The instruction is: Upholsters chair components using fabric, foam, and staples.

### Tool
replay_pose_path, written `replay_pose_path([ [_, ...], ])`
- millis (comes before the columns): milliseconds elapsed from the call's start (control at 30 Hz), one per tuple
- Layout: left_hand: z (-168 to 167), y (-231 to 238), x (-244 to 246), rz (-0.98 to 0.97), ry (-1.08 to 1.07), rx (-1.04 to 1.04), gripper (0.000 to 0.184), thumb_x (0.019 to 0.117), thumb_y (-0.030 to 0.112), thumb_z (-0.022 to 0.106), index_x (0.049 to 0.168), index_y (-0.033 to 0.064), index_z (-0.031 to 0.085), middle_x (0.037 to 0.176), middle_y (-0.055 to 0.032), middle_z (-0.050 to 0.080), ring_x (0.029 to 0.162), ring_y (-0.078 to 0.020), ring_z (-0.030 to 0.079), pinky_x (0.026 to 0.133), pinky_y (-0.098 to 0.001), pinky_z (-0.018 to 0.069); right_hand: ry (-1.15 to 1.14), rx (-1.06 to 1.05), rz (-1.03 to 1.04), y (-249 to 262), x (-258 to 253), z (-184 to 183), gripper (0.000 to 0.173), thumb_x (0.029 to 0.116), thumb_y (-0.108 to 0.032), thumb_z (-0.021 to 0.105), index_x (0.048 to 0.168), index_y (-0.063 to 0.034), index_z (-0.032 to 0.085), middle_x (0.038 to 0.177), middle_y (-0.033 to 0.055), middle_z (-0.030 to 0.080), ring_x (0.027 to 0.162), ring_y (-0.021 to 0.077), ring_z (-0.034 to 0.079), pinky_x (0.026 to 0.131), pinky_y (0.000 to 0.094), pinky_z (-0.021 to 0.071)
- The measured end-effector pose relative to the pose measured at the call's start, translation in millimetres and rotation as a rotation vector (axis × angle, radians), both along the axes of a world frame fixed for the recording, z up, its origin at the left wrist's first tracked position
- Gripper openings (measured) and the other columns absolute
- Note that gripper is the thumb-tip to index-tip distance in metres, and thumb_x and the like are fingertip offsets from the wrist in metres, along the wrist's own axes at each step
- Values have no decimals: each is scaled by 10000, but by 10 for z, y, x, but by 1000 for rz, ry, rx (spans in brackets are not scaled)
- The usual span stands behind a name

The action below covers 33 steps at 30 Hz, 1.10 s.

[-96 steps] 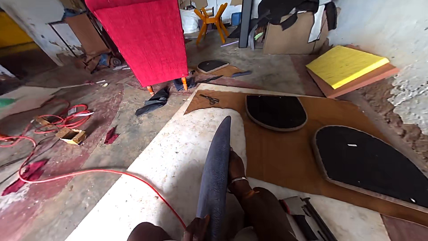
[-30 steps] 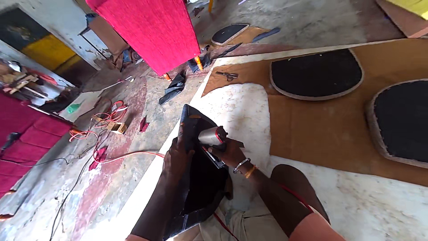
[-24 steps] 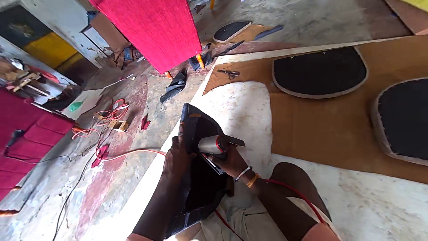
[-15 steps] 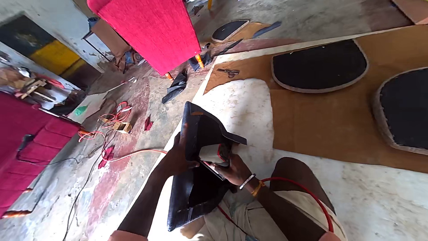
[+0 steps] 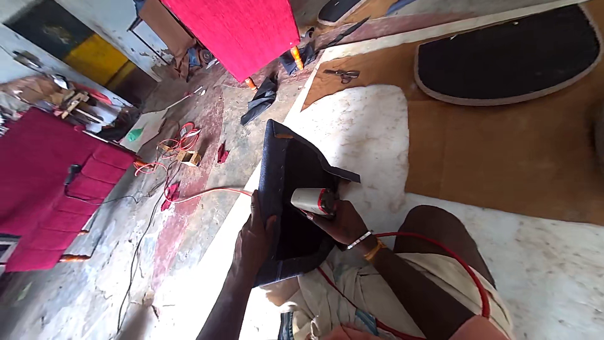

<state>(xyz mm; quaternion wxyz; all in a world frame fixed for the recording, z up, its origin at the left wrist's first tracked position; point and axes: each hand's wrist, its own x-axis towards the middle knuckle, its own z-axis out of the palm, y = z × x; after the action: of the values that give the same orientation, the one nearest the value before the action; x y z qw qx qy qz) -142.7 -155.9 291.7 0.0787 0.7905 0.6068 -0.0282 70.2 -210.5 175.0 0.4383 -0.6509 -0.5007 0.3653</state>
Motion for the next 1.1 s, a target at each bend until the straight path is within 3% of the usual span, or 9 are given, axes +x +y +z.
replay_pose_path([
  [100, -10, -26, 56, -4, 16, 31, 964, 982, 471, 658, 1667, 158, 55, 1234, -209, 694, 1047, -392, 719, 938, -570, 563, -57, -9, 31, 48, -14, 101, 417, 877, -537, 735, 921, -123, 722, 796, 50, 700, 791, 199, 697, 741, 459, 559],
  [433, 21, 8, 115, 109, 171, -37, 1292, 811, 486, 852, 1656, 203, -84, 1432, -222, 544, 1062, -385, 707, 927, -533, 579, -212, 13, 214, -192, -210, -34, 530, 883, -632, 627, 1061, -141, 715, 928, 80, 732, 940, 247, 718, 828, 500, 564],
  [633, 113, 52, 105, 79, 237, -165, 1652, 545, 507, 996, 1612, 224, -233, 1512, -234, 396, 1033, -353, 710, 888, -520, 604, -260, 86, 209, -415, -368, -124, 525, 867, -592, 645, 1106, -130, 715, 955, 111, 746, 948, 290, 731, 815, 526, 573],
  [767, 247, 127, -24, -69, 198, -334, 1795, 434, 511, 1025, 1562, 209, -339, 1602, -248, 257, 1149, -329, 678, 938, -519, 588, -307, 91, 301, -573, -422, -96, 500, 839, -503, 691, 1150, -112, 699, 959, 160, 744, 927, 353, 735, 778, 568, 572],
  [833, 299, 189, -111, -144, 138, -394, 1787, 452, 501, 1023, 1558, 201, -348, 1672, -225, 155, 1283, -296, 615, 1003, -516, 558, -379, -12, 421, -588, -412, -26, 533, 854, -500, 673, 1249, -143, 656, 1003, 174, 734, 958, 381, 721, 790, 593, 555],
  [933, 283, 344, -234, -201, -122, -457, 1625, 579, 572, 949, 1592, 238, -278, 1688, -116, 226, 1451, -178, 451, 1162, -444, 442, -365, 39, 356, -586, -198, 42, 588, 859, -441, 713, 1409, -270, 600, 1008, 154, 750, 911, 373, 731, 770, 598, 565],
  [1000, 137, 391, -209, -61, -290, -323, 1235, 789, 558, 831, 1645, 228, 3, 1459, -161, 555, 1257, -256, 630, 1047, -523, 528, -412, -49, 253, -594, 113, 184, 573, 892, -366, 706, 1448, -323, 573, 1030, 133, 750, 911, 359, 726, 774, 595, 567],
  [1033, 42, 430, -173, 41, -264, -210, 1027, 886, 551, 755, 1634, 189, 153, 1329, -203, 642, 1171, -339, 671, 994, -592, 534, -500, -97, 176, -600, 300, 243, 513, 924, -375, 694, 1424, -319, 592, 1024, 117, 748, 894, 346, 727, 747, 587, 576],
  [1100, -117, 589, -198, 180, -99, -77, 770, 967, 602, 612, 1547, 153, 378, 1189, -234, 702, 1104, -432, 685, 943, -671, 514, -693, -151, -6, -644, 733, 260, 418, 950, -394, 696, 1346, -274, 639, 960, 111, 738, 819, 348, 723, 646, 591, 570],
])
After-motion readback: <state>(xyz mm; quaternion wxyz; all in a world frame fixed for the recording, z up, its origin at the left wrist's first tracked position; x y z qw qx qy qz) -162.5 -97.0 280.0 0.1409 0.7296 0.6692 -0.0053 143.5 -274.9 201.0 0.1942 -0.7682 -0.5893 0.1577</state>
